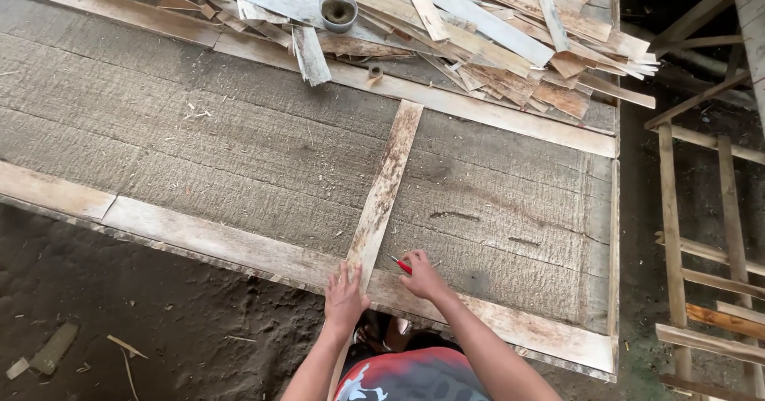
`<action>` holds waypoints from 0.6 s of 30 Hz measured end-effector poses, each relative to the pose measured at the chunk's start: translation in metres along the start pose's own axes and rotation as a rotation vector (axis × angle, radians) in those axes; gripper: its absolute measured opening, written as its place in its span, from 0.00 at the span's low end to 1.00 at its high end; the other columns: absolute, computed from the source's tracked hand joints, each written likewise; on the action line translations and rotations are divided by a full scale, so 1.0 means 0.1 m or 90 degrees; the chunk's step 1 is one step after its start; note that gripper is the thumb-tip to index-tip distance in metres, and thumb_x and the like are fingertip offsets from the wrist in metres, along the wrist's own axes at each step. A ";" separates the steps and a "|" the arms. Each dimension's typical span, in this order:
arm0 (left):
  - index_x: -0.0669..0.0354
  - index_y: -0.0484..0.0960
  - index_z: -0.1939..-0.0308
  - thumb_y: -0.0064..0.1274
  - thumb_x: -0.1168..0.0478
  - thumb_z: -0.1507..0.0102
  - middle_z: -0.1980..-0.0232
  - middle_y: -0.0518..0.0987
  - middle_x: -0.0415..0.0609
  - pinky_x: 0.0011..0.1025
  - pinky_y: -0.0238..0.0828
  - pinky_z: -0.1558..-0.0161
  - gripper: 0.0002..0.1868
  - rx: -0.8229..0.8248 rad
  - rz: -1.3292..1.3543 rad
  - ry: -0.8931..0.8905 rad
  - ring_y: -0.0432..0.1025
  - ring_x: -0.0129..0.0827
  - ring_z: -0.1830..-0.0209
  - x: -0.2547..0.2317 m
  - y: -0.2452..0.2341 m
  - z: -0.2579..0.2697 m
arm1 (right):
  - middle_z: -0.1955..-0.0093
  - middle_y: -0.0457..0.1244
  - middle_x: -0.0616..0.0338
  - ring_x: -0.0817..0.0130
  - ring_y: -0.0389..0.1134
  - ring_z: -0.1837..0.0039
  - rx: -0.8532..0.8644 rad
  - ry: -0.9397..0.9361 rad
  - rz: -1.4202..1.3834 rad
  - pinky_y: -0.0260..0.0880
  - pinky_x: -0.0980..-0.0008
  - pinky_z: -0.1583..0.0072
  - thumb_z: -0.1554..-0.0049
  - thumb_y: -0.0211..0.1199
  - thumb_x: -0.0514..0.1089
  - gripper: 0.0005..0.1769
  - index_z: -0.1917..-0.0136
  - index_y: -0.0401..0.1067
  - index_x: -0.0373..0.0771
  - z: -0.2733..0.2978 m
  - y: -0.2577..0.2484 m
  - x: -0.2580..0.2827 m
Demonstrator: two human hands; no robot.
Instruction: The person selects a long wooden plank from a pile of scrap wood on a workbench. Using a red utility knife, they score the plank along its length and then snap it into two pieces. The person repeats this process on another plank, cutting it into smaller sections.
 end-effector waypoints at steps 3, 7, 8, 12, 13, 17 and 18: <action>0.43 0.43 0.19 0.58 0.41 0.37 0.19 0.45 0.53 0.58 0.59 0.32 0.51 0.053 0.014 -0.015 0.47 0.67 0.23 -0.02 -0.06 0.02 | 0.23 0.48 0.57 0.67 0.66 0.36 -0.002 0.012 -0.014 0.70 0.69 0.32 0.39 0.59 0.42 0.25 0.29 0.61 0.40 0.00 0.00 0.05; 0.45 0.42 0.18 0.48 0.40 0.34 0.15 0.36 0.32 0.56 0.58 0.35 0.47 0.097 -0.019 -0.022 0.49 0.61 0.25 -0.09 -0.12 0.08 | 0.41 0.61 0.59 0.68 0.66 0.47 0.009 -0.027 0.101 0.69 0.67 0.42 0.34 0.52 0.49 0.13 0.40 0.67 0.43 -0.02 0.03 0.05; 0.45 0.52 0.21 0.50 0.43 0.37 0.18 0.46 0.36 0.49 0.65 0.41 0.43 0.037 -0.010 -0.024 0.55 0.55 0.31 -0.11 -0.18 0.13 | 0.42 0.64 0.48 0.54 0.67 0.41 0.007 -0.047 0.122 0.68 0.56 0.39 0.35 0.51 0.50 0.17 0.41 0.69 0.39 0.04 0.03 0.12; 0.49 0.63 0.25 0.51 0.51 0.42 0.21 0.58 0.41 0.42 0.71 0.48 0.40 -0.064 0.006 -0.017 0.63 0.51 0.38 -0.16 -0.35 0.22 | 0.46 0.68 0.38 0.41 0.70 0.38 -0.015 -0.100 0.179 0.71 0.46 0.40 0.36 0.46 0.53 0.20 0.44 0.70 0.37 -0.14 0.20 0.15; 0.49 0.63 0.25 0.51 0.51 0.42 0.21 0.58 0.41 0.42 0.71 0.48 0.40 -0.064 0.008 -0.025 0.63 0.51 0.38 -0.17 -0.35 0.21 | 0.46 0.68 0.38 0.41 0.70 0.38 -0.010 -0.104 0.184 0.71 0.46 0.40 0.36 0.46 0.53 0.20 0.44 0.70 0.37 -0.10 0.19 0.20; 0.53 0.66 0.27 0.53 0.52 0.44 0.22 0.61 0.43 0.45 0.68 0.44 0.40 -0.097 0.025 -0.027 0.63 0.52 0.38 -0.16 -0.17 0.18 | 0.54 0.68 0.34 0.37 0.72 0.47 -0.023 -0.219 0.274 0.73 0.44 0.47 0.35 0.42 0.49 0.16 0.48 0.63 0.35 -0.21 0.39 0.20; 0.53 0.67 0.28 0.53 0.53 0.44 0.24 0.62 0.43 0.45 0.67 0.44 0.39 -0.106 0.031 -0.025 0.64 0.52 0.38 -0.16 -0.09 0.15 | 0.57 0.68 0.35 0.37 0.73 0.50 -0.039 -0.251 0.304 0.73 0.44 0.50 0.35 0.41 0.49 0.15 0.49 0.61 0.36 -0.31 0.47 0.15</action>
Point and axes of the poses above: each hand's wrist, its own z-axis away from the middle knuckle, its own y-axis out of the palm, x = y × z, the point moved 2 cm from there along -z, towards the middle knuckle
